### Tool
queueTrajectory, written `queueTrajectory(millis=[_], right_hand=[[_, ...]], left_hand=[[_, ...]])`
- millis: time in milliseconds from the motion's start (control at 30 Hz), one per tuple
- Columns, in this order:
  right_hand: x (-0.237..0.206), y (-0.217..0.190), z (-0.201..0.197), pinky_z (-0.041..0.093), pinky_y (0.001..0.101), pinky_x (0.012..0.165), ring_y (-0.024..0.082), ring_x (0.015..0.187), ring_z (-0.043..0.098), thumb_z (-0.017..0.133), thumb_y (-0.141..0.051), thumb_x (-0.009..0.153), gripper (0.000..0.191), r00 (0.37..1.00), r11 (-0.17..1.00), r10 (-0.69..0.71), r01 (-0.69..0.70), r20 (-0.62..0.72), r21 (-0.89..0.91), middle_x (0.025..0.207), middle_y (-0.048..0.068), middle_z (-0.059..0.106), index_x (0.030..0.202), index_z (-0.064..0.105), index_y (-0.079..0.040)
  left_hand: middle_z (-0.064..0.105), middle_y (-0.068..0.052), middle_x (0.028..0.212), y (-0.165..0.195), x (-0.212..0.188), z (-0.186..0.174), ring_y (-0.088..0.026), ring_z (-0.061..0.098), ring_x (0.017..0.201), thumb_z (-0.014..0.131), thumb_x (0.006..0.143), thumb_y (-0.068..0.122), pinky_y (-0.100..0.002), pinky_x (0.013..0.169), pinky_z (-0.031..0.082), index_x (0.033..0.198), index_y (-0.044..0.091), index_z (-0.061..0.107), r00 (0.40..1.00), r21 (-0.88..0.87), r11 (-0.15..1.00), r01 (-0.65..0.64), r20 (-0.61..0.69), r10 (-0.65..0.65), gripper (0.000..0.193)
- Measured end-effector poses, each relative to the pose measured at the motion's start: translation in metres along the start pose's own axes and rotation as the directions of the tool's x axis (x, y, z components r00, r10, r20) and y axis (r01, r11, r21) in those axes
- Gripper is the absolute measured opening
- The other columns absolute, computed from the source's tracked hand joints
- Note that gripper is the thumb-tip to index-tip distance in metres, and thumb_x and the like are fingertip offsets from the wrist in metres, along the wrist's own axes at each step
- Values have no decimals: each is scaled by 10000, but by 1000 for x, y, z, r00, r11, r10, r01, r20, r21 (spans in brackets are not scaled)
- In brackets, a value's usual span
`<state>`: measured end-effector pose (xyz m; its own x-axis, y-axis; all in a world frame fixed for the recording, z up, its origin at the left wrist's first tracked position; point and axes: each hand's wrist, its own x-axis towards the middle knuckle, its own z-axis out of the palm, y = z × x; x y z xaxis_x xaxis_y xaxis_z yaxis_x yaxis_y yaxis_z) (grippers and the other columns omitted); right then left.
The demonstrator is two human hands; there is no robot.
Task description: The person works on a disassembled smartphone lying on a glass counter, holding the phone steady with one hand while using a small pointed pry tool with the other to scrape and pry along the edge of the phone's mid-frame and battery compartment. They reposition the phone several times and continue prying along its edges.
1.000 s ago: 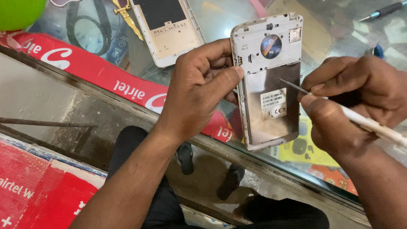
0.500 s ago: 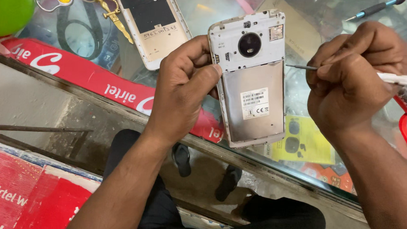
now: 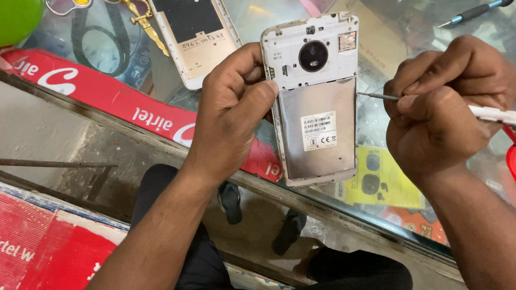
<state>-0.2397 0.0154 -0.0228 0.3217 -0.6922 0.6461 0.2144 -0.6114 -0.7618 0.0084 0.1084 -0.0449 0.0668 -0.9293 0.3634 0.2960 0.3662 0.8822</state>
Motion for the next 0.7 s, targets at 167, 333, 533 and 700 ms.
queueTrajectory(millis=[167,333,533,700], right_hand=[[2,-5,9,361,281,375,159,396,416,446,73,805,63,998,998,63,-64,24,12,589,211,539,777,470,23],[0,-17,22,516,296,484,195,596,637,493,55,871,80,987,984,163,-163,4,73,792,188,641,929,540,27],[-6,-27,33,599,302,632,204,778,719,553,-18,1012,87,989,987,119,-108,87,-117,927,200,699,1038,577,61],[-3,-27,38,636,305,753,185,864,741,486,-114,1142,173,998,958,19,-2,55,-287,1004,193,718,1151,568,38]], left_hand=[[700,-81,1057,1,1,2,-69,629,934,500,1047,72,-251,866,542,1259,-67,605,1000,30,999,14,-16,-14,274],[709,-96,1126,2,2,2,-75,637,989,508,1065,51,-250,899,534,1311,-62,602,1000,32,999,20,-18,-20,287],[708,-95,1121,0,2,2,-71,645,989,502,1069,43,-254,911,545,1317,-59,596,1000,35,999,9,-5,-9,285],[711,-95,1096,-2,2,0,-67,653,961,497,1087,41,-260,919,556,1325,-57,601,1000,47,999,-6,12,6,278]])
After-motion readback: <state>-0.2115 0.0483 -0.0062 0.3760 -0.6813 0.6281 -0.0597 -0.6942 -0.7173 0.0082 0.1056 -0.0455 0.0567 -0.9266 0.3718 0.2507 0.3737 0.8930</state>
